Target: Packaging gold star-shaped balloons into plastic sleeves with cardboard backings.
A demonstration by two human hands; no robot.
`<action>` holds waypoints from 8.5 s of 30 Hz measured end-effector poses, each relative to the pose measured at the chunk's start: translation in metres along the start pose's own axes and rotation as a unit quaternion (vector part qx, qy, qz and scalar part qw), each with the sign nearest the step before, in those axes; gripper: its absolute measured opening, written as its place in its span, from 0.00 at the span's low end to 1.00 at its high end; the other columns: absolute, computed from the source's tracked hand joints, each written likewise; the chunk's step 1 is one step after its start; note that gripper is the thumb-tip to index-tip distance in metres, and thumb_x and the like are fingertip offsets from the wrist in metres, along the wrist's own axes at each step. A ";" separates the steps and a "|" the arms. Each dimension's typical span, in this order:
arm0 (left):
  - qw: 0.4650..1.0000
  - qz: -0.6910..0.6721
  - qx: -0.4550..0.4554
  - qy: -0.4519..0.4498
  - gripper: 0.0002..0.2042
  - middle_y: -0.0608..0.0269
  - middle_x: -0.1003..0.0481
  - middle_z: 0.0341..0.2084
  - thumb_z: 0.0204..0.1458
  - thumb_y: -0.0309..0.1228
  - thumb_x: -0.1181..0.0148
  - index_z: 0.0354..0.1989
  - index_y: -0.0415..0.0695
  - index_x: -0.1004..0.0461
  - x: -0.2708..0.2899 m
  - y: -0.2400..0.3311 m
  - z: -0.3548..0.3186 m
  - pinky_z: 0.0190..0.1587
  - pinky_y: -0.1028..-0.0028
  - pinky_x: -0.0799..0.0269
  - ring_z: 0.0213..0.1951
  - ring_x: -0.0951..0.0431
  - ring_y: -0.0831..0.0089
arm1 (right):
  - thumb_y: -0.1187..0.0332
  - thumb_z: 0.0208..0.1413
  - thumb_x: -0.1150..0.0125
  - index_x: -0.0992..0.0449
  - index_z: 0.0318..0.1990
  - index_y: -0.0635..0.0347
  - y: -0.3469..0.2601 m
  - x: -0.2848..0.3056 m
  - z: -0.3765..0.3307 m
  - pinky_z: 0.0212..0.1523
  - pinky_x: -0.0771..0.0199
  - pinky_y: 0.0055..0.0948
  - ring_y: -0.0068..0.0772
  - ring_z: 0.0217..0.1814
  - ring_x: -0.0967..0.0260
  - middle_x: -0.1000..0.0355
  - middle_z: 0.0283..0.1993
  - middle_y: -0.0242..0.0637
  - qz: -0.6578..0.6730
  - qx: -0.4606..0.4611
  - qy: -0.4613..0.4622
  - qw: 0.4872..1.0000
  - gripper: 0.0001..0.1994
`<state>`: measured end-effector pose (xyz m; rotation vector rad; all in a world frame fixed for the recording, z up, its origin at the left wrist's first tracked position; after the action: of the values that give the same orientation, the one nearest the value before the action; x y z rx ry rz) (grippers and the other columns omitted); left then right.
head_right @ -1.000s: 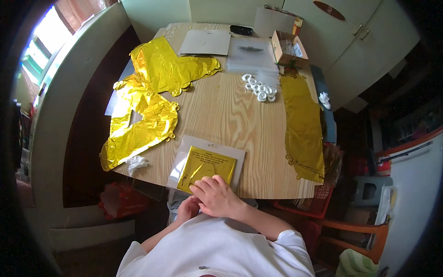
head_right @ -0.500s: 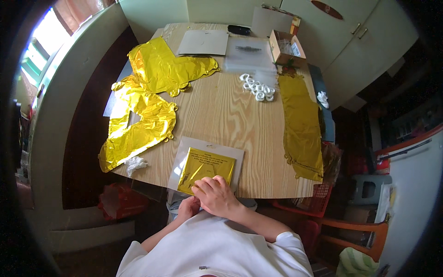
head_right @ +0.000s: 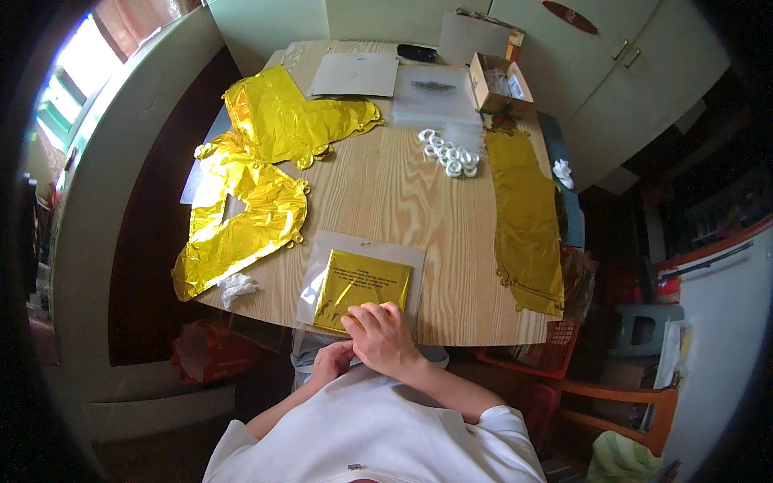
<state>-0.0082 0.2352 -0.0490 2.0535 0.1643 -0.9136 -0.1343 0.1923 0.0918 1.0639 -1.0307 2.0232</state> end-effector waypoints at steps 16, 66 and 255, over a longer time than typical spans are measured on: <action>0.989 0.148 -0.005 0.006 0.17 0.55 0.24 0.46 0.64 0.28 0.56 0.56 0.32 0.30 -0.032 0.031 0.002 0.53 0.73 0.30 0.49 0.24 0.70 | 0.63 0.49 0.34 0.26 0.50 0.52 0.022 0.003 0.002 0.65 0.45 0.50 0.38 0.63 0.39 0.34 0.57 0.35 0.009 -0.043 -0.016 0.999 0.19; 0.343 0.854 -0.380 -0.090 0.18 0.52 0.25 0.50 0.52 0.32 0.42 0.50 0.37 0.26 -0.085 0.147 0.060 0.52 0.66 0.25 0.54 0.25 0.57 | 0.70 0.54 0.42 0.21 0.40 0.59 0.065 0.022 -0.002 0.42 0.20 0.29 0.35 0.48 0.23 0.22 0.42 0.36 -0.104 0.032 0.029 0.994 0.08; 0.440 0.831 -0.286 -0.187 0.31 0.55 0.42 0.68 0.55 0.54 0.46 0.66 0.57 0.37 -0.067 0.178 0.122 0.70 0.45 0.59 0.70 0.48 0.51 | 0.71 0.50 0.40 0.21 0.43 0.59 0.087 0.032 0.001 0.57 0.30 0.37 0.35 0.55 0.29 0.25 0.48 0.35 -0.091 -0.001 0.034 0.995 0.12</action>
<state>-0.0477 0.0458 0.0683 0.4939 -1.3825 0.1340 -0.2183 0.1527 0.0897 1.0403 -0.8695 1.8979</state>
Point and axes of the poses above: each hand's wrist, its own z-axis towards the middle knuckle, its own x-axis out of the back of the hand, y = z × x, the point moved 6 cm from there along z, towards the middle knuckle
